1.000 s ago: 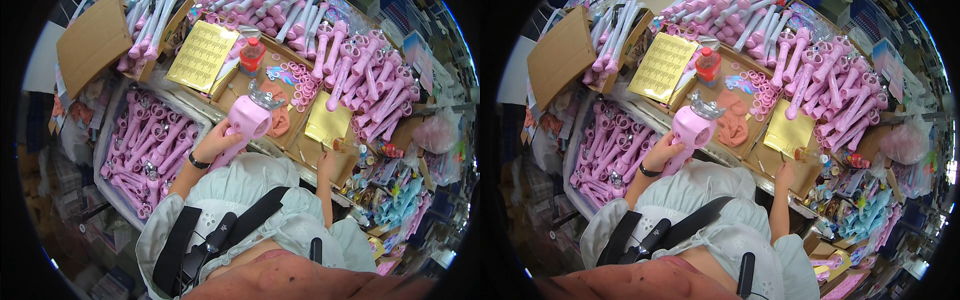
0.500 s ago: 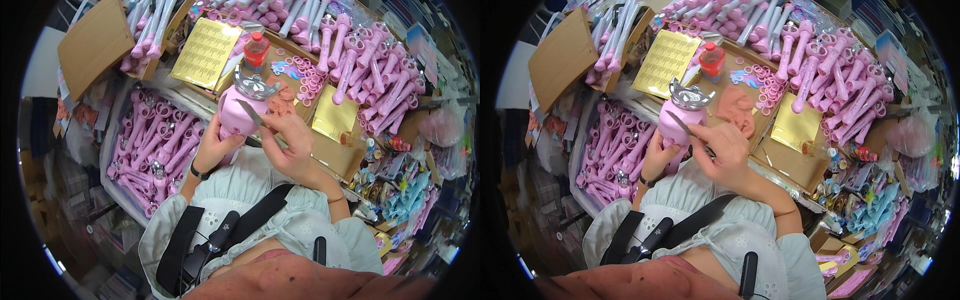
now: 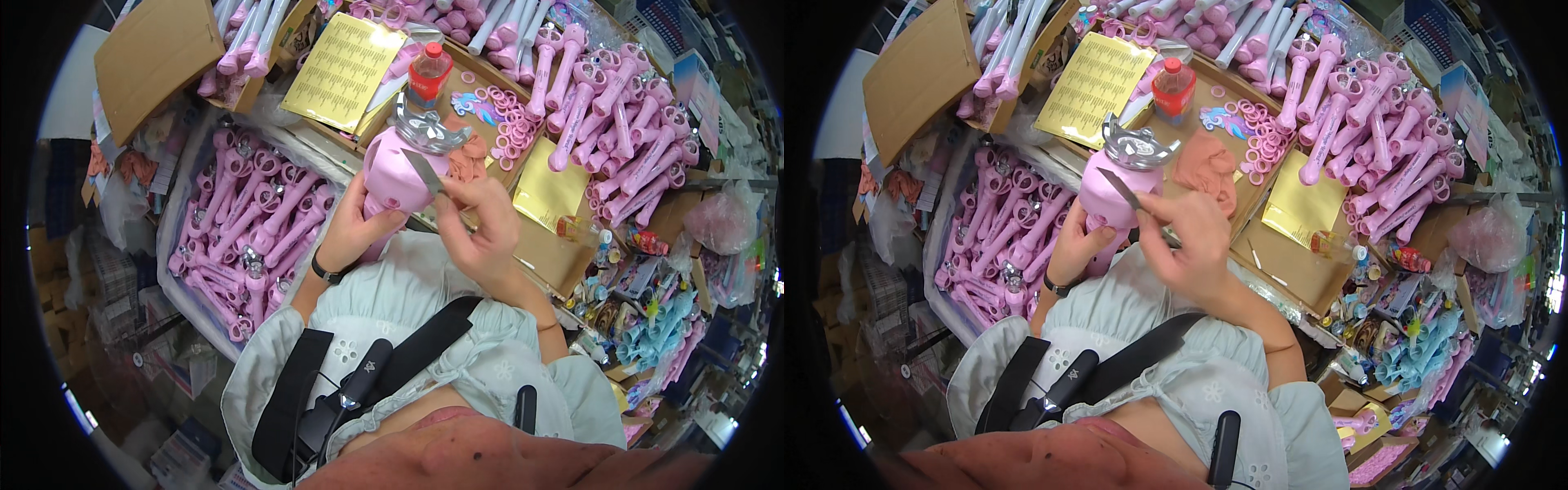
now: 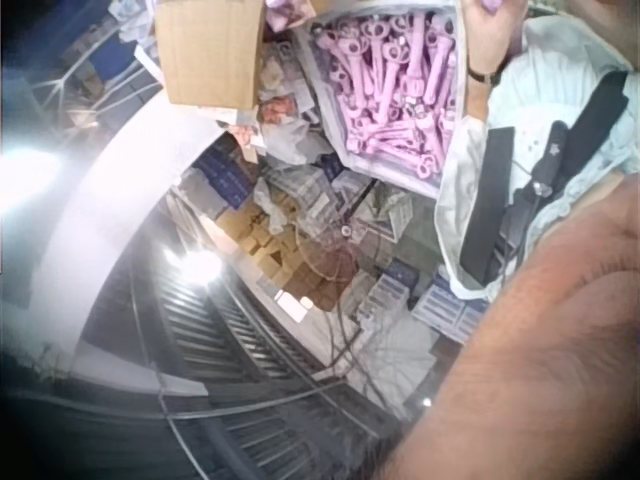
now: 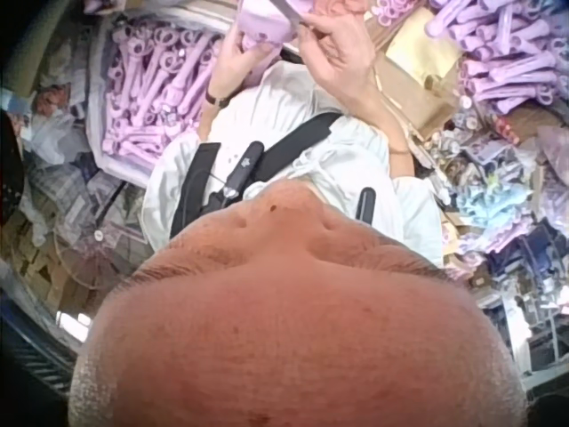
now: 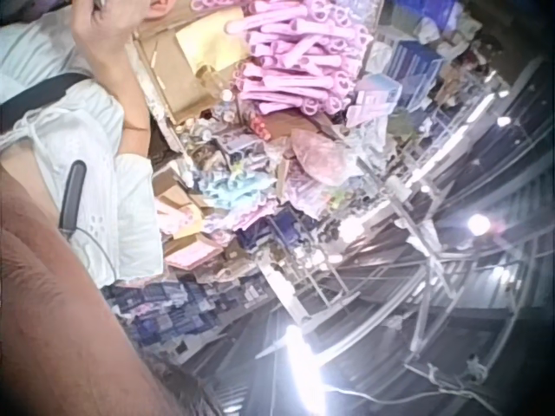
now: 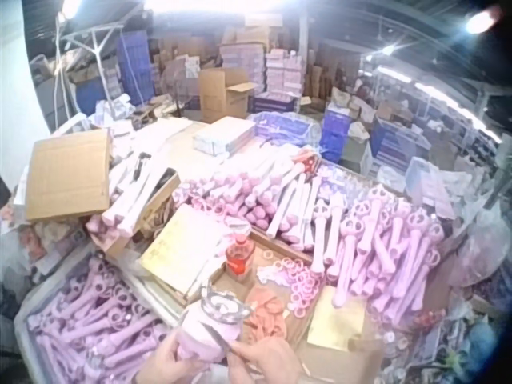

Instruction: The person assembles pink plastic wands by inserting a small cylindrical piece into the handle and attaching a decorative top. The person handles multiple wands one at a time, picks up parts from the table, and places completed units aside.

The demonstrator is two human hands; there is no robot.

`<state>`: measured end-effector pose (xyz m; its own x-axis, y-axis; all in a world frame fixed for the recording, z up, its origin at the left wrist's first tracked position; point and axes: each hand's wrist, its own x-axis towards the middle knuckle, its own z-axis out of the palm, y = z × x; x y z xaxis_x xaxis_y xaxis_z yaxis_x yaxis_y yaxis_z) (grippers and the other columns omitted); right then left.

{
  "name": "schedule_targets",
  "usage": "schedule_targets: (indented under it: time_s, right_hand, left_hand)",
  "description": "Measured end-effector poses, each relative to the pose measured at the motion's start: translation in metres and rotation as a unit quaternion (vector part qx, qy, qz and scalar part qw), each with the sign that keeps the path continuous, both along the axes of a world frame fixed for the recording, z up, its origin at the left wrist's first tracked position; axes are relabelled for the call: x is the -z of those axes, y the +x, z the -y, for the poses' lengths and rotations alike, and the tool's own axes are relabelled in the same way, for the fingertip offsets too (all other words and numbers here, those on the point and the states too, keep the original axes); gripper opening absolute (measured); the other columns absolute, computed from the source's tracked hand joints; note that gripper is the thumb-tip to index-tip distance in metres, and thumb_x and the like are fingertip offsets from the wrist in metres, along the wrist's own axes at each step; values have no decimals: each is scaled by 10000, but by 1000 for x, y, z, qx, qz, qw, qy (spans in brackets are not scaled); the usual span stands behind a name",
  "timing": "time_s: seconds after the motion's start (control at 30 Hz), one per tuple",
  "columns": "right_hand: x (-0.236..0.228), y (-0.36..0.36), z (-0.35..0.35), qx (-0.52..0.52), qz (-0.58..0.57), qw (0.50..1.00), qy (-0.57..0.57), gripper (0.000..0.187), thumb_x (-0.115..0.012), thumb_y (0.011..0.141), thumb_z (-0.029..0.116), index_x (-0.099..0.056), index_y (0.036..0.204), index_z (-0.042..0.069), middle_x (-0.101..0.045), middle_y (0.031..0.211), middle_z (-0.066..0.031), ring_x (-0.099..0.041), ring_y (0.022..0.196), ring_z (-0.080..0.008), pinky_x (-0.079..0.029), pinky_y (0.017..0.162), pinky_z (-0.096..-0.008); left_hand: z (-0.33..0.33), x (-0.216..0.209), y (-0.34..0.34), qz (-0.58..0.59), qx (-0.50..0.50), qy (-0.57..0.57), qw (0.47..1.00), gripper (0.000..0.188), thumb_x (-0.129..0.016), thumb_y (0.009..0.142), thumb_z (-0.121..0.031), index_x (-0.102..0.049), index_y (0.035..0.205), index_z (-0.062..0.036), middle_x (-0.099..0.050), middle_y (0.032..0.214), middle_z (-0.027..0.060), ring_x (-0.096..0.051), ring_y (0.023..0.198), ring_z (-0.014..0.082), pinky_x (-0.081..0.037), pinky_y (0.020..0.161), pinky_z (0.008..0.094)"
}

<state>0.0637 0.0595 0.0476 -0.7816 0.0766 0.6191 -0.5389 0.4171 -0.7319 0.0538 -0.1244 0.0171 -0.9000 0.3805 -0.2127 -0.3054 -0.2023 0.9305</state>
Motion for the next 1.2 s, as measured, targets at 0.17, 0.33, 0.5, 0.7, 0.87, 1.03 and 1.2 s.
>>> schedule_targets:
  time_s: [0.17,0.33,0.5,0.7,0.87,1.03,1.2]
  right_hand:
    - [-1,0,-5,25,41,998,-35,256,-653,671,-61,-637,916,10,-567,676,-55,-531,568,-163,-391,531,-271]
    - [-1,1,-9,41,44,998,-36,256,-658,667,-58,-641,910,22,-568,683,-57,-533,569,-167,-387,539,-273]
    - [-3,2,-11,24,59,998,-6,270,-660,661,-50,-652,919,30,-569,682,-56,-531,572,-167,-388,552,-282]
    - [-5,-1,-10,13,11,1000,14,243,-663,655,-38,-659,887,34,-567,671,-52,-510,566,-182,-385,550,-286]
    - [18,11,-36,54,52,994,-73,220,-613,754,-52,-615,970,-11,-558,795,-61,-506,686,-131,-402,628,-243]
    - [88,53,-89,210,145,966,-51,227,-605,782,-30,-609,1007,-3,-556,820,-81,-521,723,-145,-419,680,-253]
    - [150,111,-147,312,278,904,90,255,-602,799,14,-609,1054,27,-561,863,-93,-537,760,-180,-431,714,-276]
  left_hand:
    - [-5,0,-2,-27,-8,-11,1000,587,-684,789,-146,-362,1258,-4,-516,1083,60,-533,914,106,-465,765,255]
    - [-7,-1,-3,-8,2,-12,1000,570,-669,798,-137,-361,1259,-5,-516,1089,69,-535,919,106,-468,767,254]
    - [-7,-1,-4,16,22,0,1000,569,-664,799,-131,-356,1262,-10,-517,1087,63,-536,918,104,-475,757,253]
    - [-7,2,-4,2,17,-24,1000,572,-660,792,-114,-358,1268,-14,-519,1087,58,-540,915,114,-492,734,269]
    - [2,6,-8,42,44,63,996,633,-650,796,-130,-311,1320,-19,-514,1116,77,-560,930,143,-519,724,298]
    - [8,15,-12,99,74,86,989,669,-690,781,-221,-323,1302,-20,-527,1093,90,-578,905,163,-534,699,317]
    - [8,21,-15,96,93,123,983,670,-698,775,-259,-336,1283,-13,-545,1061,93,-593,856,170,-531,688,313]
